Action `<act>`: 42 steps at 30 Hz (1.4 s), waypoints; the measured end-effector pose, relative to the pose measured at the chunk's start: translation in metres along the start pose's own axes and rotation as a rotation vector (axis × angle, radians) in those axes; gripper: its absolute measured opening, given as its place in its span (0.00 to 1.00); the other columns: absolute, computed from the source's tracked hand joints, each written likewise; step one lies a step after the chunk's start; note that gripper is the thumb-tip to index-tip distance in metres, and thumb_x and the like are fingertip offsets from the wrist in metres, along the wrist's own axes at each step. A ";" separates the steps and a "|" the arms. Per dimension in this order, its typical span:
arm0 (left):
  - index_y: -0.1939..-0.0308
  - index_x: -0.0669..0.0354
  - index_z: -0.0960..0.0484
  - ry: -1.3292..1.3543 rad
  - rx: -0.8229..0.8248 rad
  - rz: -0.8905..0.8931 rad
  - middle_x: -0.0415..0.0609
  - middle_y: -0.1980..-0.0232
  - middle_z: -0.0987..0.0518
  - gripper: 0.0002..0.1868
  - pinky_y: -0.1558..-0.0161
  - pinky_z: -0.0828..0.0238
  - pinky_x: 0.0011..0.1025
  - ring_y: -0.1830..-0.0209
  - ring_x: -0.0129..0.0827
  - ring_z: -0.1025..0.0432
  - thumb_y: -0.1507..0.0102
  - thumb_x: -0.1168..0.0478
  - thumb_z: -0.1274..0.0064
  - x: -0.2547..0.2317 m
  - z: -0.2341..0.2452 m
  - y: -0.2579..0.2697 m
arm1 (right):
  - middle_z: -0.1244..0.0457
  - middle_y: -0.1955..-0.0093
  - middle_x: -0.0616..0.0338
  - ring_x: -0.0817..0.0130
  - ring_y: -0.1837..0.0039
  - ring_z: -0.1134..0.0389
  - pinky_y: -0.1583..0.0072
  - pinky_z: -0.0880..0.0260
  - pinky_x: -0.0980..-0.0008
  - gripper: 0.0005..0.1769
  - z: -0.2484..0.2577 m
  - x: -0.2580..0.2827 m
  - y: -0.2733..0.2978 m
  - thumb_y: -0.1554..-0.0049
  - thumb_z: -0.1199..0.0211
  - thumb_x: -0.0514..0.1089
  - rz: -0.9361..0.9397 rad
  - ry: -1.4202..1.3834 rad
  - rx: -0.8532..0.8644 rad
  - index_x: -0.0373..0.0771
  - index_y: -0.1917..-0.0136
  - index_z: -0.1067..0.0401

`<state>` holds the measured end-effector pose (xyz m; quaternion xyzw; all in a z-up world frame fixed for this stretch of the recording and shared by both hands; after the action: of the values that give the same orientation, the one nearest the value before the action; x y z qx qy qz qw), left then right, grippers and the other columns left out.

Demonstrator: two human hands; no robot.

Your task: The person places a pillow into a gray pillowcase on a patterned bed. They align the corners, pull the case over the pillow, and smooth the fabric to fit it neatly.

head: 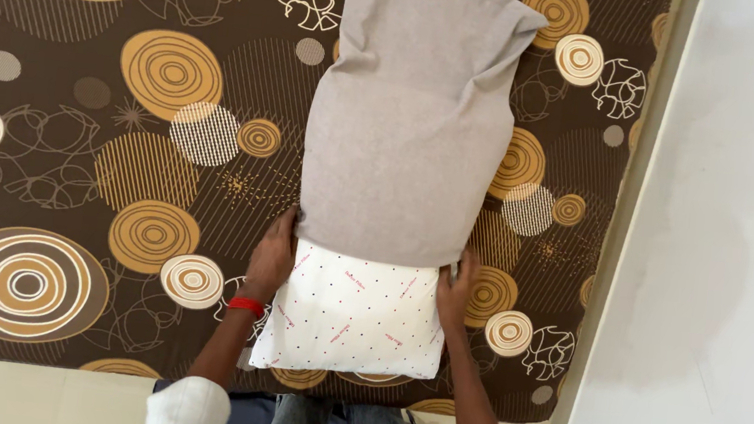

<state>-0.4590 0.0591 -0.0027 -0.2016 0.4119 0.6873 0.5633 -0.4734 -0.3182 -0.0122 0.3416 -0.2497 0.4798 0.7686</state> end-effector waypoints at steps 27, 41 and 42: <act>0.47 0.70 0.27 -0.202 -0.182 -0.354 0.61 0.63 0.19 0.09 0.75 0.24 0.39 0.74 0.44 0.25 0.28 0.70 0.60 -0.386 0.192 0.014 | 0.66 0.15 0.52 0.49 0.18 0.64 0.28 0.55 0.43 0.44 0.139 0.362 0.035 0.39 0.71 0.72 0.085 -0.484 0.289 0.53 0.17 0.57; 0.39 0.73 0.31 0.385 0.359 -0.238 0.70 0.52 0.19 0.16 0.49 0.23 0.45 0.56 0.56 0.21 0.23 0.64 0.67 -0.407 0.008 -0.072 | 0.43 0.32 0.47 0.55 0.31 0.36 0.32 0.32 0.48 0.42 0.097 0.222 -0.115 0.26 0.56 0.70 0.038 -1.099 0.379 0.27 0.23 0.44; 0.37 0.70 0.30 0.247 0.340 -0.384 0.69 0.48 0.21 0.15 0.45 0.25 0.45 0.53 0.55 0.22 0.23 0.64 0.63 -0.378 -0.014 -0.075 | 0.46 0.29 0.46 0.53 0.28 0.40 0.32 0.35 0.46 0.45 0.080 0.185 -0.122 0.30 0.60 0.73 -0.095 -0.938 0.371 0.33 0.21 0.48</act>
<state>-0.2841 -0.1799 0.2439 -0.2608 0.5411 0.4592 0.6545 -0.2900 -0.3119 0.1365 0.6622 -0.4628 0.2756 0.5209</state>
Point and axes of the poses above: each hand's wrist, its own y-axis away from the middle knuckle, its own z-axis out of the back of the hand, x = y × z, the point moved 3 cm from there along -y, towards the middle knuckle
